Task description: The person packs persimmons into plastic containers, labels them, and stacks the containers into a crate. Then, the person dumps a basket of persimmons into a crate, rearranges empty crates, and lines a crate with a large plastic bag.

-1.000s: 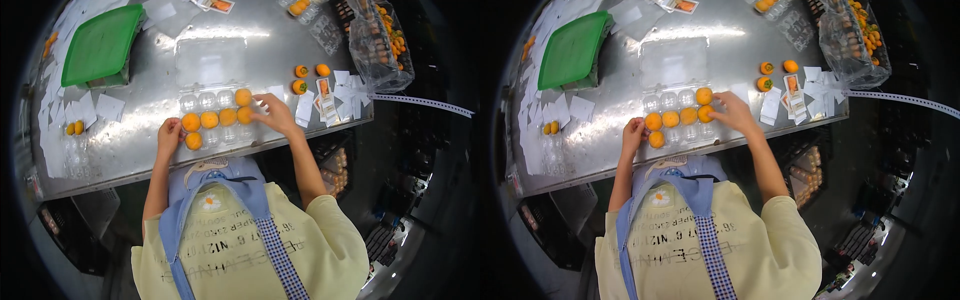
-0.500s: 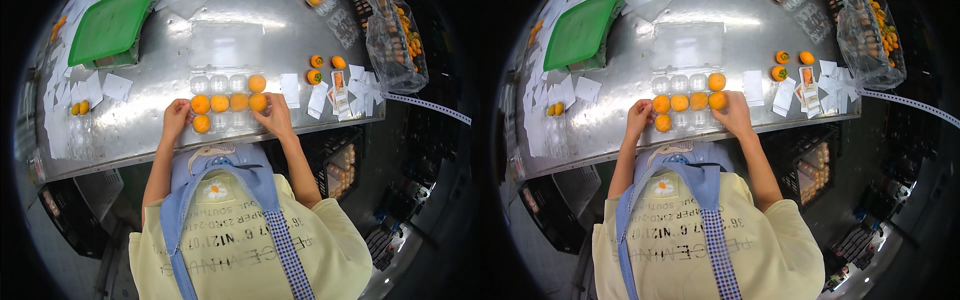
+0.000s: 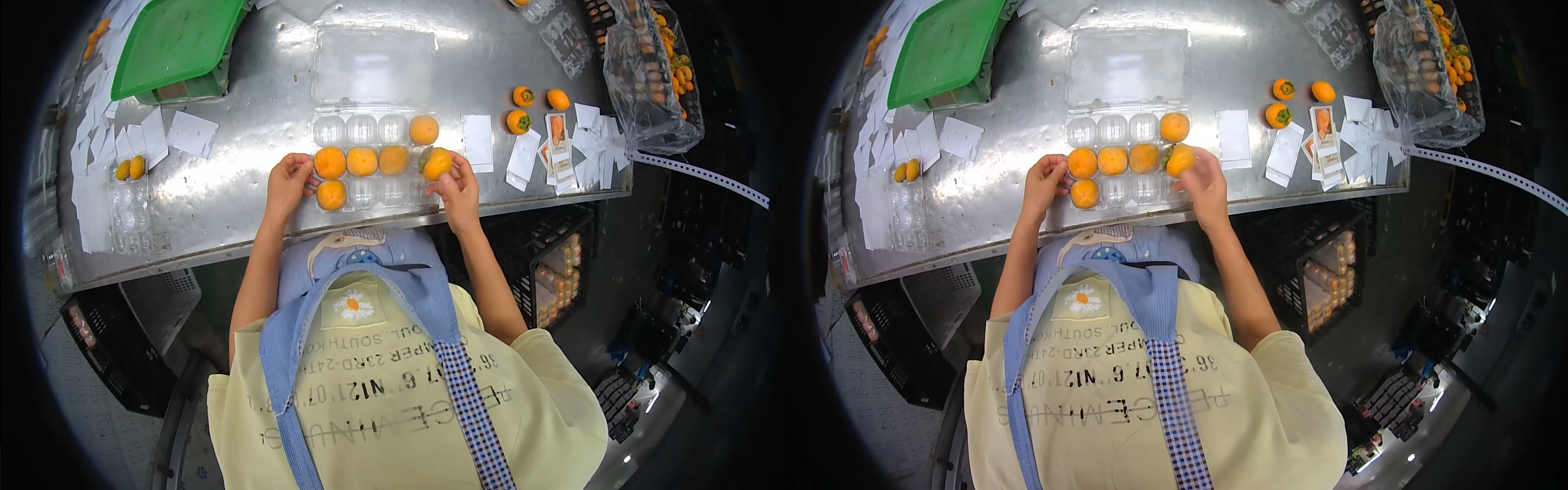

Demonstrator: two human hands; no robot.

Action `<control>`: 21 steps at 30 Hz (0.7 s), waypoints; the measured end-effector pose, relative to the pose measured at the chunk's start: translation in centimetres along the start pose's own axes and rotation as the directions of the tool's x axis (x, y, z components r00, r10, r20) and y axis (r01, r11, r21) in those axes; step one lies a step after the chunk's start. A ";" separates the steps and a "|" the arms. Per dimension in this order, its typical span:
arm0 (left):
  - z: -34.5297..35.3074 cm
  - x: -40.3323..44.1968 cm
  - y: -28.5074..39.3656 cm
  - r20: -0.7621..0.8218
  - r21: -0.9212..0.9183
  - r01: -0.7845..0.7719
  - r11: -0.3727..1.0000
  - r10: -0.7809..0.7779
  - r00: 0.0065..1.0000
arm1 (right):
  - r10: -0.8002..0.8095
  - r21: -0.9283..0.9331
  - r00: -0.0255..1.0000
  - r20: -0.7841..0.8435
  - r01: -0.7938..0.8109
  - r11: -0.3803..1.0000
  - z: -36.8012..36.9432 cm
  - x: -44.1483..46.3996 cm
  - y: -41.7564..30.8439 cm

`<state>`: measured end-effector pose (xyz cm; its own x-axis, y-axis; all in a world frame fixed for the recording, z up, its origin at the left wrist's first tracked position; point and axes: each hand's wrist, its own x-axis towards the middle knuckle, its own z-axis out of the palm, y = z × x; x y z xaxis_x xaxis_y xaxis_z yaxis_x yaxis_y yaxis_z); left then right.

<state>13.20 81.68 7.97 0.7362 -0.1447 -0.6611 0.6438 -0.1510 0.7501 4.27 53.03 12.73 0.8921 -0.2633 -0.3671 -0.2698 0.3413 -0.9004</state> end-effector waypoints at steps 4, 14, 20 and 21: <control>0.0 0.2 -0.1 0.003 0.003 0.007 1.000 -0.007 1.000 | 0.175 0.170 0.983 0.055 -0.182 0.968 0.8 0.2 -1.3; 0.1 0.1 -0.1 0.010 0.003 -0.002 1.000 0.002 1.000 | 0.395 0.112 0.918 -0.029 -0.390 0.914 1.6 0.5 -1.6; 0.1 0.0 -0.1 0.007 -0.001 0.006 1.000 -0.006 1.000 | 0.427 0.036 0.901 -0.076 -0.426 0.904 1.0 0.6 -0.9; 0.1 0.0 -0.1 0.007 0.001 0.005 1.000 -0.005 1.000 | 0.423 0.023 0.902 -0.086 -0.422 0.906 0.8 0.6 -0.8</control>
<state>13.14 81.58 7.86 0.7313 -0.1511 -0.6651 0.6474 -0.1530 0.7467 5.34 53.31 13.46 0.6595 -0.1713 -0.7319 -0.6131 0.4408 -0.6556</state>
